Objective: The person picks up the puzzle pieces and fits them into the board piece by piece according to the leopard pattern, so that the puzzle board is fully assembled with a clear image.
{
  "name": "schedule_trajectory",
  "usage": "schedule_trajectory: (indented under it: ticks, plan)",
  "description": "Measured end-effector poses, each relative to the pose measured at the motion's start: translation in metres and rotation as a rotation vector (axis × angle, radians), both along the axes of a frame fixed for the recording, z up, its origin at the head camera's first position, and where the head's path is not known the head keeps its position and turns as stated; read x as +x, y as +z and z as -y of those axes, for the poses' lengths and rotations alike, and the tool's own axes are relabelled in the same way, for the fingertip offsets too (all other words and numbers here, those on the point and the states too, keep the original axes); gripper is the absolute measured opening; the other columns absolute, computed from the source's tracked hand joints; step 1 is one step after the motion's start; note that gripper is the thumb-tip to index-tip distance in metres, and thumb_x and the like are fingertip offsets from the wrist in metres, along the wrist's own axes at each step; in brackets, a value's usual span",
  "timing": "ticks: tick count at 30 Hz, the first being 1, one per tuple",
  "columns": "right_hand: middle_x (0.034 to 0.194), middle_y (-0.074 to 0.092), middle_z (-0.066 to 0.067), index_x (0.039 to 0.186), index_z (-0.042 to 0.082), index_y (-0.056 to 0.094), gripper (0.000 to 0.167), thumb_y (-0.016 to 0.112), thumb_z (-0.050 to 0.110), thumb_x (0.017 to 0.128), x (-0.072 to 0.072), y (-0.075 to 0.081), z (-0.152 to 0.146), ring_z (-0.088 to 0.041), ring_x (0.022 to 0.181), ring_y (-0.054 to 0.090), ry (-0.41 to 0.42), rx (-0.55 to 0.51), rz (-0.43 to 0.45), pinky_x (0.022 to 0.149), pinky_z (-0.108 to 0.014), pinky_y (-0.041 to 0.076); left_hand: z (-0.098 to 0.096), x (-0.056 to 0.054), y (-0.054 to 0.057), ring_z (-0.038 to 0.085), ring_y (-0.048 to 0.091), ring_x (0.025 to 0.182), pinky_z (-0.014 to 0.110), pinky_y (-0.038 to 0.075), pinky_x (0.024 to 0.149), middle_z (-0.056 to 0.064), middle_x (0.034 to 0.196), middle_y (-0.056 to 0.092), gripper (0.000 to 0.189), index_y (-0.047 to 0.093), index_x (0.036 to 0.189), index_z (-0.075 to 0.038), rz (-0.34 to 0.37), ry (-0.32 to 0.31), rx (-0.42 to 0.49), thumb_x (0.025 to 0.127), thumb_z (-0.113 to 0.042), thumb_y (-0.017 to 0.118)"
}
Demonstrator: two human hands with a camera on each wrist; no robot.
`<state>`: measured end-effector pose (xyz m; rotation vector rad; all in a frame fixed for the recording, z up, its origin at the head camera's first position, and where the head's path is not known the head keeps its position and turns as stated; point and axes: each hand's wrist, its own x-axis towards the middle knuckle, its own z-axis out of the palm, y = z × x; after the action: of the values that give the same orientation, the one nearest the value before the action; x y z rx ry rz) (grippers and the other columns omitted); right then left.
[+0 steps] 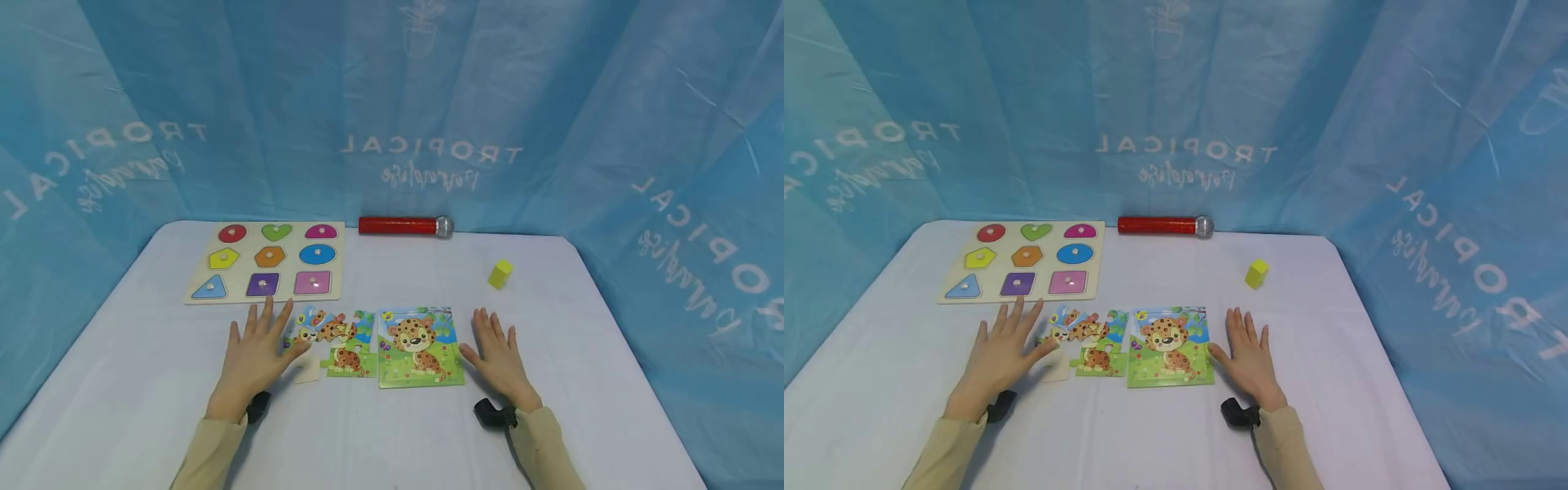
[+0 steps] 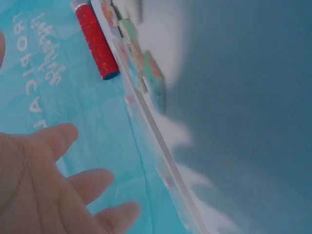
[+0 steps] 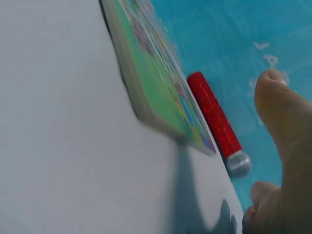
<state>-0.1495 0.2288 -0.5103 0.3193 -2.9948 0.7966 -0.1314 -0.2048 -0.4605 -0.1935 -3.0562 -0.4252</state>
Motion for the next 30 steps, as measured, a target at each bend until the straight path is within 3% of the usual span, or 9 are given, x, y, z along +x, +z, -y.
schedule_trajectory:
  ticks: [4, 7, 11, 15, 19, 23, 26, 30]
  plan:
    - [0.160, 0.021, -0.019, 0.154, 0.001, 0.018, 0.088, 0.050, 0.056, 0.093, 0.003, -0.006, 0.018, -0.039, 0.149, 0.015, 0.040, 0.015, -0.023, 0.118, -0.061, -0.001, -0.008, -0.010, 0.004, 0.051, 0.033, 0.138, 0.075, 0.024, 0.104, 0.026, 0.157, 0.024, 0.086, 0.020, 0.156, -0.014, 0.032, -0.047, 0.026, 0.092, -0.065, 0.045]
    - [0.161, 0.019, -0.018, 0.154, 0.002, 0.016, 0.095, 0.053, 0.061, 0.089, 0.006, -0.008, 0.032, -0.037, 0.150, 0.014, 0.085, 0.067, -0.022, 0.119, -0.059, -0.001, -0.014, -0.017, 0.005, 0.048, 0.042, 0.133, 0.072, 0.033, 0.101, 0.026, 0.152, 0.034, 0.083, 0.024, 0.154, -0.009, 0.032, -0.064, 0.024, 0.093, -0.057, 0.052]
    - [0.162, 0.012, -0.015, 0.155, 0.004, 0.013, 0.105, 0.058, 0.065, 0.082, 0.012, -0.007, 0.045, -0.033, 0.151, 0.009, 0.102, 0.141, -0.009, 0.120, -0.058, -0.003, -0.025, -0.026, 0.003, 0.045, 0.058, 0.115, 0.062, 0.048, 0.089, 0.024, 0.134, 0.057, 0.057, 0.047, 0.142, -0.002, -0.029, -0.082, 0.000, 0.092, -0.026, 0.063]
    - [0.163, 0.009, -0.016, 0.155, 0.003, 0.013, 0.109, 0.060, 0.067, 0.079, 0.019, -0.007, 0.051, -0.032, 0.152, 0.008, 0.093, 0.174, -0.011, 0.119, -0.060, -0.003, -0.035, -0.033, -0.001, 0.040, 0.066, 0.095, 0.053, 0.054, 0.072, 0.017, 0.117, 0.069, 0.037, 0.065, 0.123, -0.003, -0.107, -0.065, -0.051, 0.087, -0.002, 0.061]
    - [0.162, 0.010, -0.018, 0.154, 0.001, 0.014, 0.110, 0.060, 0.068, 0.079, 0.021, -0.008, 0.054, -0.034, 0.151, 0.008, 0.097, 0.151, -0.021, 0.118, -0.061, -0.003, -0.040, -0.041, -0.004, 0.040, 0.064, 0.093, 0.054, 0.053, 0.070, 0.016, 0.116, 0.070, 0.035, 0.067, 0.121, -0.006, -0.114, -0.022, -0.047, 0.086, -0.008, 0.068]
    - [0.162, 0.011, -0.018, 0.154, 0.001, 0.015, 0.110, 0.059, 0.068, 0.079, 0.023, -0.007, 0.057, -0.033, 0.151, 0.008, 0.093, 0.151, -0.022, 0.118, -0.061, -0.003, -0.039, -0.044, -0.007, 0.043, 0.061, 0.104, 0.057, 0.052, 0.079, 0.018, 0.123, 0.065, 0.045, 0.064, 0.124, -0.005, -0.061, 0.000, 0.006, 0.083, -0.020, 0.074]
    - [0.162, 0.011, -0.017, 0.154, 0.001, 0.014, 0.111, 0.059, 0.069, 0.079, 0.024, -0.005, 0.057, -0.033, 0.152, 0.008, 0.089, 0.158, -0.017, 0.119, -0.060, -0.003, -0.035, -0.045, -0.012, 0.042, 0.060, 0.108, 0.057, 0.053, 0.082, 0.019, 0.123, 0.065, 0.045, 0.064, 0.125, -0.004, -0.035, 0.017, 0.072, 0.083, -0.019, 0.074]
    - [0.162, 0.013, -0.017, 0.154, 0.001, 0.015, 0.110, 0.060, 0.068, 0.079, 0.022, -0.004, 0.054, -0.032, 0.151, 0.010, 0.085, 0.149, -0.017, 0.120, -0.058, -0.001, -0.024, -0.049, -0.016, 0.035, 0.064, 0.098, 0.052, 0.054, 0.078, 0.021, 0.118, 0.067, 0.044, 0.064, 0.125, -0.001, -0.035, -0.012, 0.165, 0.083, -0.012, 0.073]
